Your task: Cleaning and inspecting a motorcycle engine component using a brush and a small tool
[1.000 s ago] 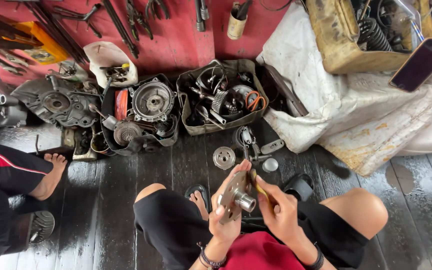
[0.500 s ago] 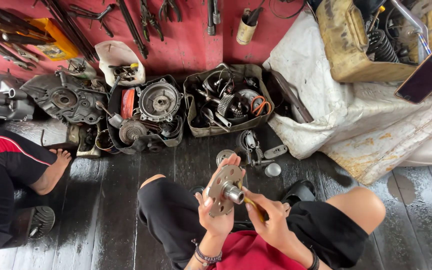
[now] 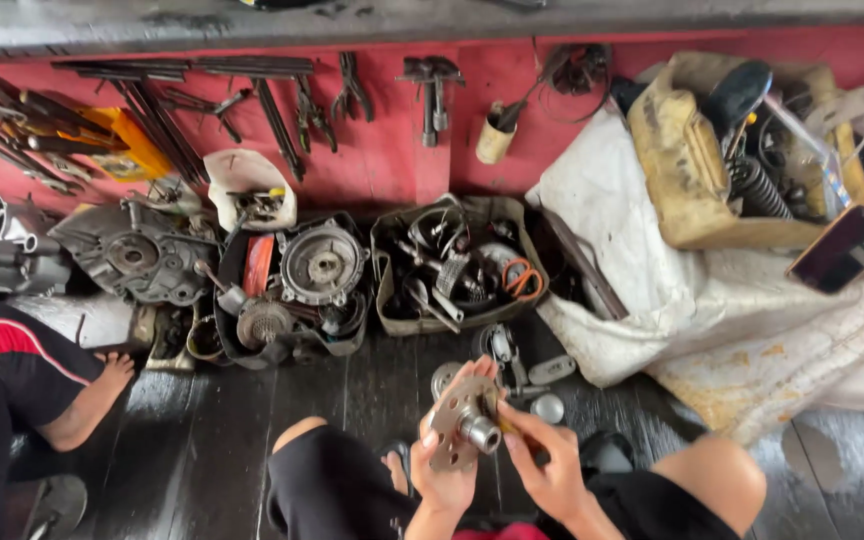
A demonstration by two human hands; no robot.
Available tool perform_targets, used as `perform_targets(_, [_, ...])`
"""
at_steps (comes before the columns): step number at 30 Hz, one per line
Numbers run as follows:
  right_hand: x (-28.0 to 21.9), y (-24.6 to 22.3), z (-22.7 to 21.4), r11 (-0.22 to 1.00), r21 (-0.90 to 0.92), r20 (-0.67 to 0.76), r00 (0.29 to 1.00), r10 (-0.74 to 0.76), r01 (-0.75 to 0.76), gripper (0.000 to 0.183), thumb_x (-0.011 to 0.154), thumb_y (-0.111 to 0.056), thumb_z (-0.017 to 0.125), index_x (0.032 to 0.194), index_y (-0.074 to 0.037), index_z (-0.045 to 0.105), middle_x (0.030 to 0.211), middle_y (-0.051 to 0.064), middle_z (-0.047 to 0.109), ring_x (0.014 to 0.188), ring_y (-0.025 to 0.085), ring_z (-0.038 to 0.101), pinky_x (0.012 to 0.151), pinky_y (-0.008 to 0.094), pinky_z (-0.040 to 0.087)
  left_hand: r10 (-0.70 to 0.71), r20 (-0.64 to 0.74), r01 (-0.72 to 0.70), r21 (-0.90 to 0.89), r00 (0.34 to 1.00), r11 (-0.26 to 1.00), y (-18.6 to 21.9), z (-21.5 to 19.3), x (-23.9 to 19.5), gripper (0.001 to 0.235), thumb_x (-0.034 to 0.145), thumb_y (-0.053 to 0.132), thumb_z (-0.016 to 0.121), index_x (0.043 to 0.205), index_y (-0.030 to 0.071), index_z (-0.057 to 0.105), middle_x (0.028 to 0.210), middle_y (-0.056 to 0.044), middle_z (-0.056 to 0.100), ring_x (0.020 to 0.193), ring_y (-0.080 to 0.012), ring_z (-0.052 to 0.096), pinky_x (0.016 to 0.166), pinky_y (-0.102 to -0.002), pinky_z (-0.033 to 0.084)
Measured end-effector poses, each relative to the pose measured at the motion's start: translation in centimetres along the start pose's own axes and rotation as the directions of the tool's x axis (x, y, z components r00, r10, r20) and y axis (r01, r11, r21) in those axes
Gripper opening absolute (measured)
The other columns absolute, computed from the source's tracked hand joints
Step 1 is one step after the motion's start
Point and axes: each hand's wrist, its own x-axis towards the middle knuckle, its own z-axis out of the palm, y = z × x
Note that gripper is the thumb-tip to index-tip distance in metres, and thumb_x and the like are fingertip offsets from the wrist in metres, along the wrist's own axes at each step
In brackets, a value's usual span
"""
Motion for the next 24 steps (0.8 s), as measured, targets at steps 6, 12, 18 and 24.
perform_targets(6, [-3.0,-0.6,0.9,0.998,-0.047,-0.027,0.999,-0.045,0.044,0.032,0.097,-0.011,0.062,0.125,0.002,0.069,0.116,0.012,0.080,0.065,0.004,0.072,0.055,0.018,0.055,0.013,0.006,-0.013,0.018,1.000,1.000,0.2,0.1,-2.1,0.084,0.093,0.046,0.065,0.148,-0.014,0.042,0.153,-0.035,0.043,0.145,-0.0506,0.040,0.117,-0.057,0.040])
perform_targets(12, [-4.9,-2.4,0.5,0.996,-0.078,-0.035,0.999,-0.041,0.038,0.031,0.094,-0.002,0.062,0.123,0.003,0.069,0.122,0.016,0.076,0.103,0.021,0.080,0.087,0.027,0.064,0.009,-0.054,-0.006,0.045,0.999,0.999,0.5,0.4,-5.1,0.087,0.086,0.048,0.067,0.142,-0.016,0.047,0.146,-0.038,0.050,0.141,-0.0497,0.047,0.121,-0.055,0.034])
perform_targets(18, [-6.9,-3.6,1.0,0.981,-0.193,0.013,1.000,-0.028,0.030,0.030,0.098,-0.019,0.059,0.122,-0.007,0.072,0.097,-0.001,0.084,0.054,0.002,0.071,0.058,0.018,0.051,0.016,-0.055,-0.013,0.042,0.998,0.999,0.7,0.3,-6.4,0.085,0.089,0.046,0.064,0.143,-0.016,0.045,0.148,-0.037,0.049,0.143,-0.0465,0.045,0.114,-0.055,0.043])
perform_targets(24, [-7.0,-2.6,-0.6,0.997,-0.077,-0.039,0.999,0.022,-0.025,0.035,0.099,-0.008,0.059,0.134,-0.003,0.065,0.110,0.006,0.081,0.059,0.002,0.060,0.053,0.021,0.049,0.009,-0.001,-0.009,0.061,1.000,0.998,-0.1,1.3,-7.5,0.083,0.090,0.048,0.067,0.143,-0.014,0.048,0.147,-0.033,0.052,0.140,-0.0435,0.049,0.120,-0.051,0.038])
